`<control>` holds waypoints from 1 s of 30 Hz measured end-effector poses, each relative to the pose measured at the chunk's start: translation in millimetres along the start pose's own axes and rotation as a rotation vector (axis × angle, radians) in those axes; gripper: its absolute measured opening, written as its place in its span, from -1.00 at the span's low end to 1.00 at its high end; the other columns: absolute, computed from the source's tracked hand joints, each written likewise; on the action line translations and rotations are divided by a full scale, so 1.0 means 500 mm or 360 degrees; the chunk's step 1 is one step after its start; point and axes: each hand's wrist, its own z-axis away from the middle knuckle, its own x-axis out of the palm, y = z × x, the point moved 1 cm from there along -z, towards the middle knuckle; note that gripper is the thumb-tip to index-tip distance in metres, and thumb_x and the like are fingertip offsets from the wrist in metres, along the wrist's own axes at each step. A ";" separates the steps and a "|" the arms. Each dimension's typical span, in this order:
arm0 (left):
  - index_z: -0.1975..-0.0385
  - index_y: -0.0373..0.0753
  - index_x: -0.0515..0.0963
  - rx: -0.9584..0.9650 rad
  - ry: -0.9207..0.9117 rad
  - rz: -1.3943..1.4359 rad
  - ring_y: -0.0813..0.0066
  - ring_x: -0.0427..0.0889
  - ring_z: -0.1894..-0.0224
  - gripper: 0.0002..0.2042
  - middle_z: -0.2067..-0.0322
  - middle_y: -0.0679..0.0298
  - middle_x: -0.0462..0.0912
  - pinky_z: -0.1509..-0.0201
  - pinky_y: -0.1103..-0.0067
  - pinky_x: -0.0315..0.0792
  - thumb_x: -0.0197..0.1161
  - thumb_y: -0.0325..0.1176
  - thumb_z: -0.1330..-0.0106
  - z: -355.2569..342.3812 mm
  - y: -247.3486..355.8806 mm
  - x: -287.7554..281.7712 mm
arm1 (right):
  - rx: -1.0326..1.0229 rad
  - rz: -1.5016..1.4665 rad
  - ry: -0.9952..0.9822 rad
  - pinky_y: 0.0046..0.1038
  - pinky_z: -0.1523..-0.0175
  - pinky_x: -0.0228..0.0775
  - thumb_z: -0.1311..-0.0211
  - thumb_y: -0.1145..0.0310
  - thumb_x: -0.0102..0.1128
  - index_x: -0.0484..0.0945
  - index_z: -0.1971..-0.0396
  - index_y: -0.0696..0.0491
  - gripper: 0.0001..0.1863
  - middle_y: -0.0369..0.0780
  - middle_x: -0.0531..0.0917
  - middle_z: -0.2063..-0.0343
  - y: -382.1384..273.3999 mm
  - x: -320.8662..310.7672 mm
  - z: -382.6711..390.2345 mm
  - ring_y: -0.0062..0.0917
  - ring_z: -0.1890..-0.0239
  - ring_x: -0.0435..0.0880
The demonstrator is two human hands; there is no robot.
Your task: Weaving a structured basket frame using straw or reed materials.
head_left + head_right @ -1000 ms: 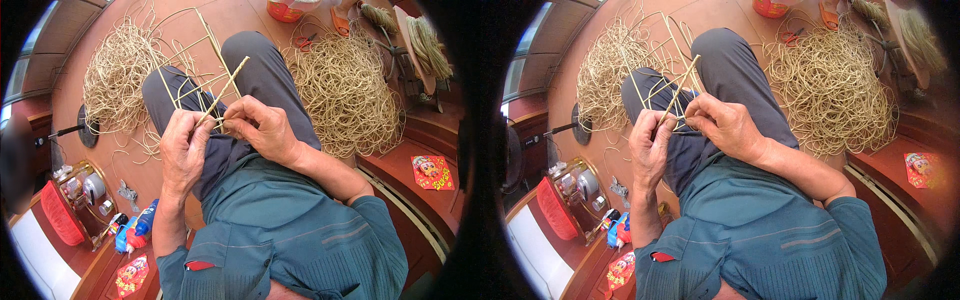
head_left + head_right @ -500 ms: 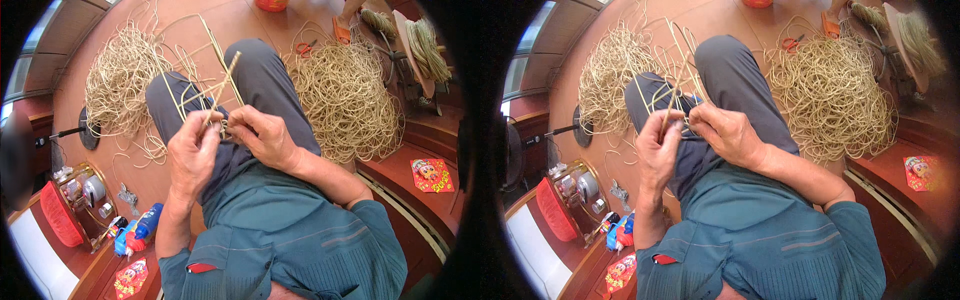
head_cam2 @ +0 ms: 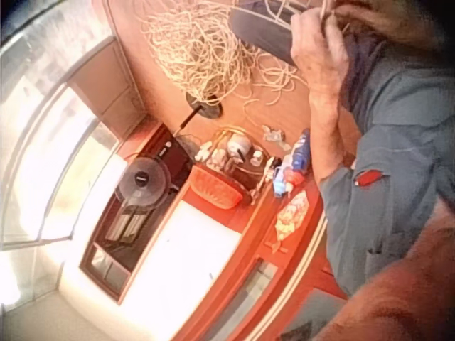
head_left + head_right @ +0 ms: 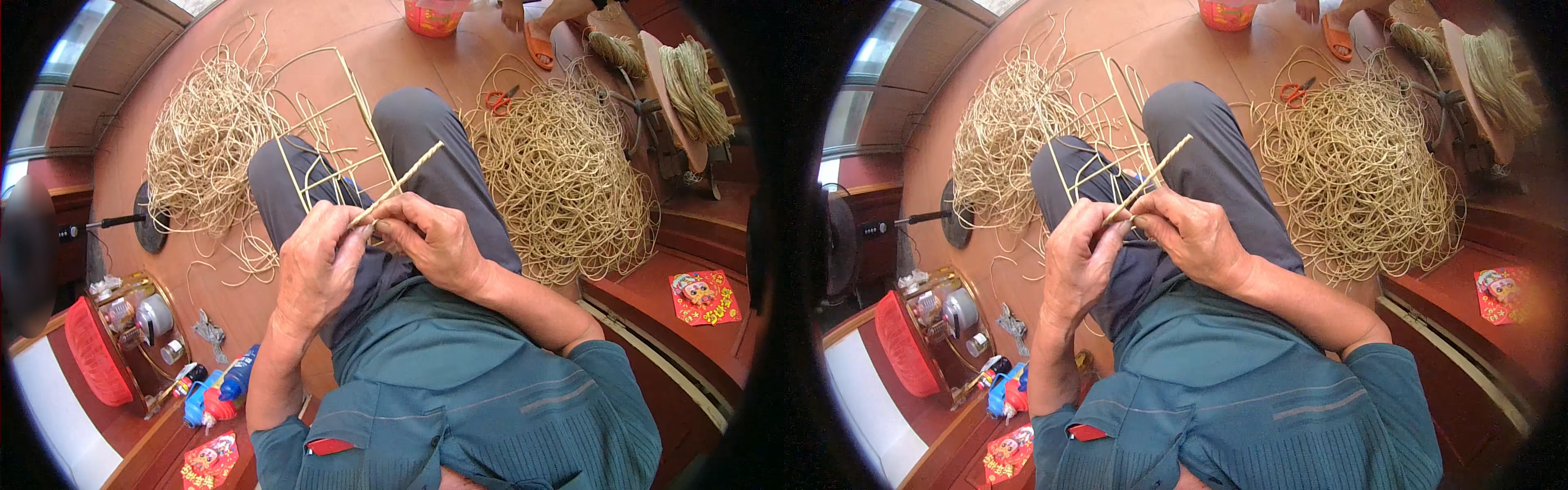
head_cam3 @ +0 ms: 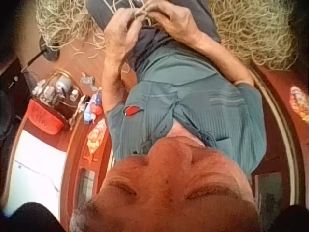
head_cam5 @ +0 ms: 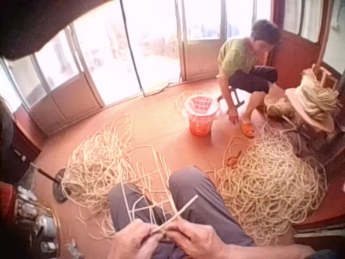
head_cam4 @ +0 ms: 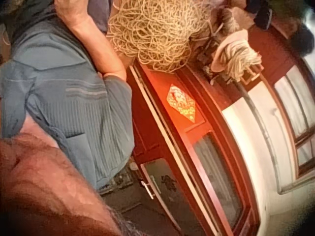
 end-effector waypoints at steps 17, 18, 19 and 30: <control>-0.18 -0.24 0.67 -0.0495 0.0121 0.0012 0.11 0.78 0.16 -0.73 0.16 0.04 0.80 0.00 0.42 0.60 0.19 -0.47 -0.57 0.054 -0.015 -0.044 | 0.0563 -0.0568 -0.0080 -0.64 0.33 0.53 -0.56 0.45 0.26 0.65 0.12 0.17 -0.90 -0.34 0.71 0.44 0.012 -0.016 0.011 -0.79 0.45 0.61; -0.15 -0.25 0.69 -0.0361 0.0130 -0.0020 0.36 0.67 0.23 -0.75 0.24 0.16 0.73 0.09 0.50 0.53 0.18 -0.47 -0.58 0.060 -0.028 -0.043 | 0.0560 -0.0588 -0.0081 -0.64 0.33 0.54 -0.57 0.45 0.24 0.65 0.11 0.17 -0.90 -0.33 0.72 0.44 0.008 -0.017 0.011 -0.79 0.44 0.62; -0.12 -0.25 0.71 -0.0225 0.0139 -0.0051 0.61 0.56 0.31 -0.76 0.31 0.28 0.66 0.17 0.58 0.47 0.17 -0.47 -0.60 0.062 -0.036 -0.044 | 0.0567 -0.0588 -0.0085 -0.64 0.33 0.54 -0.57 0.45 0.24 0.65 0.11 0.17 -0.90 -0.33 0.72 0.44 0.009 -0.017 0.010 -0.79 0.44 0.62; 0.00 -0.30 0.74 -0.0509 0.0077 0.0412 0.73 0.47 0.23 -0.83 0.26 0.46 0.63 0.13 0.71 0.35 0.25 -0.45 -0.58 0.069 -0.041 -0.048 | 0.0550 -0.0604 -0.0086 -0.65 0.32 0.52 -0.59 0.47 0.22 0.62 0.09 0.17 -0.91 -0.33 0.70 0.43 0.011 -0.018 0.011 -0.80 0.43 0.61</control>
